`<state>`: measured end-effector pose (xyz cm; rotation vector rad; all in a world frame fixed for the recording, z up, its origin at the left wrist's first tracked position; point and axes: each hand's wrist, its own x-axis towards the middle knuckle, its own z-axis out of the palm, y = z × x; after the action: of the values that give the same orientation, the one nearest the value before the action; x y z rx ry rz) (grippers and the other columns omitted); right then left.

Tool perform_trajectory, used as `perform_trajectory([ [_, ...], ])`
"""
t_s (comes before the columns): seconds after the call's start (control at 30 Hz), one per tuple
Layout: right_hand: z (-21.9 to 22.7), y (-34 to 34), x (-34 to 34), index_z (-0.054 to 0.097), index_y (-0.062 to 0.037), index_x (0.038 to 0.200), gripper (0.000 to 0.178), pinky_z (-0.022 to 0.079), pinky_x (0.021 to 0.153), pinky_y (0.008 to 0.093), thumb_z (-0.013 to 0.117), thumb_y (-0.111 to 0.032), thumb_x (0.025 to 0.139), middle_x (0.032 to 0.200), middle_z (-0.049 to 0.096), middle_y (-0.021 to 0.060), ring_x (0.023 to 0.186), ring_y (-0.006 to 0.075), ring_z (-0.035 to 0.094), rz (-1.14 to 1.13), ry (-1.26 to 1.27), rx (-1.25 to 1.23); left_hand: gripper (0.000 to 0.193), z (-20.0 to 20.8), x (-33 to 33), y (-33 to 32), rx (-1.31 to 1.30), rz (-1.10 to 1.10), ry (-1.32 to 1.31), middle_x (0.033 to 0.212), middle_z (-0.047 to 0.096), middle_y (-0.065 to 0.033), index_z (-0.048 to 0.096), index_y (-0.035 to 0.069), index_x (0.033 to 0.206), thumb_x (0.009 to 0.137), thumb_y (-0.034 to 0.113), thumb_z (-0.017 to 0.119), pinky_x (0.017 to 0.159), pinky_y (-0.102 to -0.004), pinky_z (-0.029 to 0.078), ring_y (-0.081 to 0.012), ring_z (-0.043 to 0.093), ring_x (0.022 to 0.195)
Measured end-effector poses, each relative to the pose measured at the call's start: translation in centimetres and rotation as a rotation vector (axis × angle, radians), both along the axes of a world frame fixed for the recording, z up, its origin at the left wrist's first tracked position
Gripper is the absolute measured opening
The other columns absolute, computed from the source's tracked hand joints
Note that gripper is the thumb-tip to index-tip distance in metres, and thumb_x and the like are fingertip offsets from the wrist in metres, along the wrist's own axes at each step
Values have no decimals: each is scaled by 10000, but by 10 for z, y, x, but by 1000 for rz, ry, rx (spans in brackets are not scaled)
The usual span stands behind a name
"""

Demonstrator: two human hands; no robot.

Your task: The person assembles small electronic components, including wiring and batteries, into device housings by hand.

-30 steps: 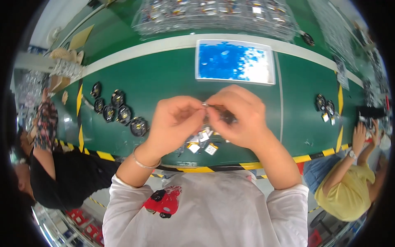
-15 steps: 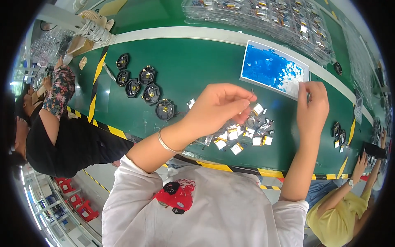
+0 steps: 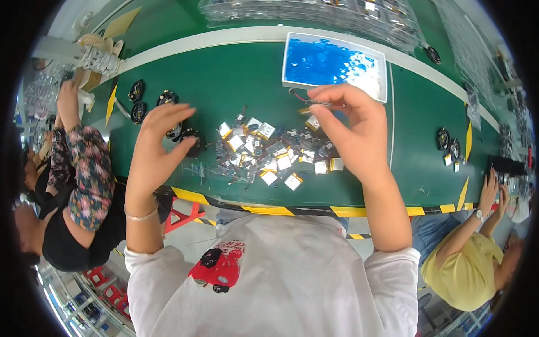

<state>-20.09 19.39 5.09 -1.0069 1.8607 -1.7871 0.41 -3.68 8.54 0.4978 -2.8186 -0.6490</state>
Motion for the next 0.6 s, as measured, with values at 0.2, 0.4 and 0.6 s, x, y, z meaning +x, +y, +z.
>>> perform_trajectory([
  [0.2,5,3,-2,630,25,955,158,499,810,290,609,82,808,956,663,105,913,193,647,-10,-185,-16,270,-29,23,6,-202,124,28,1197,568,-167,596,18,960,710,21,698,957,-408,402,-342,494,1174],
  [0.4,7,4,11,658,25,930,160,502,777,270,632,91,786,930,665,90,891,164,640,-53,-12,53,192,-23,-31,28,788,191,278,1003,639,-82,546,11,1049,861,14,584,639,-222,502,-151,644,847],
  [0.6,18,5,15,629,-3,826,136,473,717,253,650,66,711,871,656,70,807,141,617,-173,208,113,127,-24,-108,67,1388,-55,223,942,668,-130,546,-10,1001,880,-3,509,587,-250,572,-179,675,745],
])
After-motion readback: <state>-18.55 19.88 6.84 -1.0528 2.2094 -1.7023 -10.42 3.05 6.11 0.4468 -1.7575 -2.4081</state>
